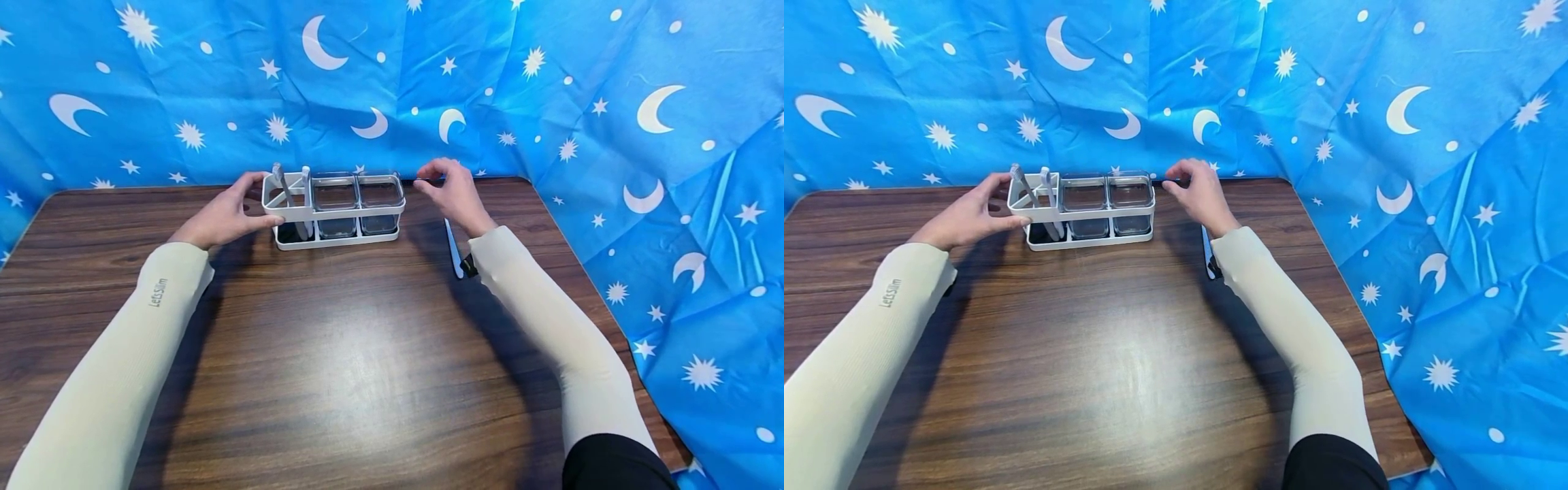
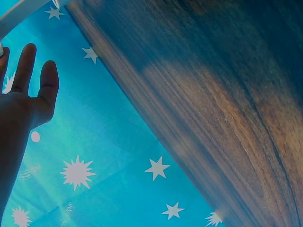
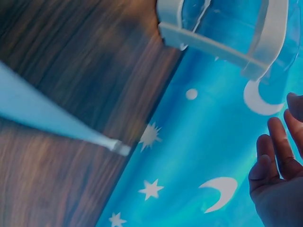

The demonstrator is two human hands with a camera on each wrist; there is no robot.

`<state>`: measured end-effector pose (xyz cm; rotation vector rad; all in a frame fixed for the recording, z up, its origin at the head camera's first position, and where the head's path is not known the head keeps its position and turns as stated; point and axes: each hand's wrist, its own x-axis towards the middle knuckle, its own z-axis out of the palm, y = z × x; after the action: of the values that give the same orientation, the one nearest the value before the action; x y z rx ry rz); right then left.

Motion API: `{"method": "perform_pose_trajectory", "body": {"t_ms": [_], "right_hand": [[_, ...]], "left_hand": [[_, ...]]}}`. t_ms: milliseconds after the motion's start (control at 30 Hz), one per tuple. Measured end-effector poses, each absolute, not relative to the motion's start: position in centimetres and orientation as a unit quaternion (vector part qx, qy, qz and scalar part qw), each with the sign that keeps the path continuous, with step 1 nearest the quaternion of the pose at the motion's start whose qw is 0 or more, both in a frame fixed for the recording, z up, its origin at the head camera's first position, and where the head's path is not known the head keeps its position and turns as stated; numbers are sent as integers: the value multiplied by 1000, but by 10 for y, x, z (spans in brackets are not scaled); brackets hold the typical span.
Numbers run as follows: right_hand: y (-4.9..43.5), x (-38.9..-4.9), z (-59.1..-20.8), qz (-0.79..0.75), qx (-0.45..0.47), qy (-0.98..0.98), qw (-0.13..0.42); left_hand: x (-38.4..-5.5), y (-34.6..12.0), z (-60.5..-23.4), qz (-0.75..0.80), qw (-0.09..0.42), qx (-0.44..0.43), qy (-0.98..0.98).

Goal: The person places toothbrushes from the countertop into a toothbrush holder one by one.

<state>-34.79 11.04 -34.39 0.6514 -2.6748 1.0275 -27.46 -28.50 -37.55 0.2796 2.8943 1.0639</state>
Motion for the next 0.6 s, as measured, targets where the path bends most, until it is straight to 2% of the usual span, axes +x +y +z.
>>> {"method": "perform_pose_trajectory", "body": {"t_ms": [300, 600], "right_hand": [[136, -354, -356, 344, 183, -919, 61], [152, -358, -368, 331, 140, -933, -14]], "left_hand": [[-275, -285, -375, 343, 25, 92, 934], [-275, -285, -375, 344, 26, 90, 934]]}}
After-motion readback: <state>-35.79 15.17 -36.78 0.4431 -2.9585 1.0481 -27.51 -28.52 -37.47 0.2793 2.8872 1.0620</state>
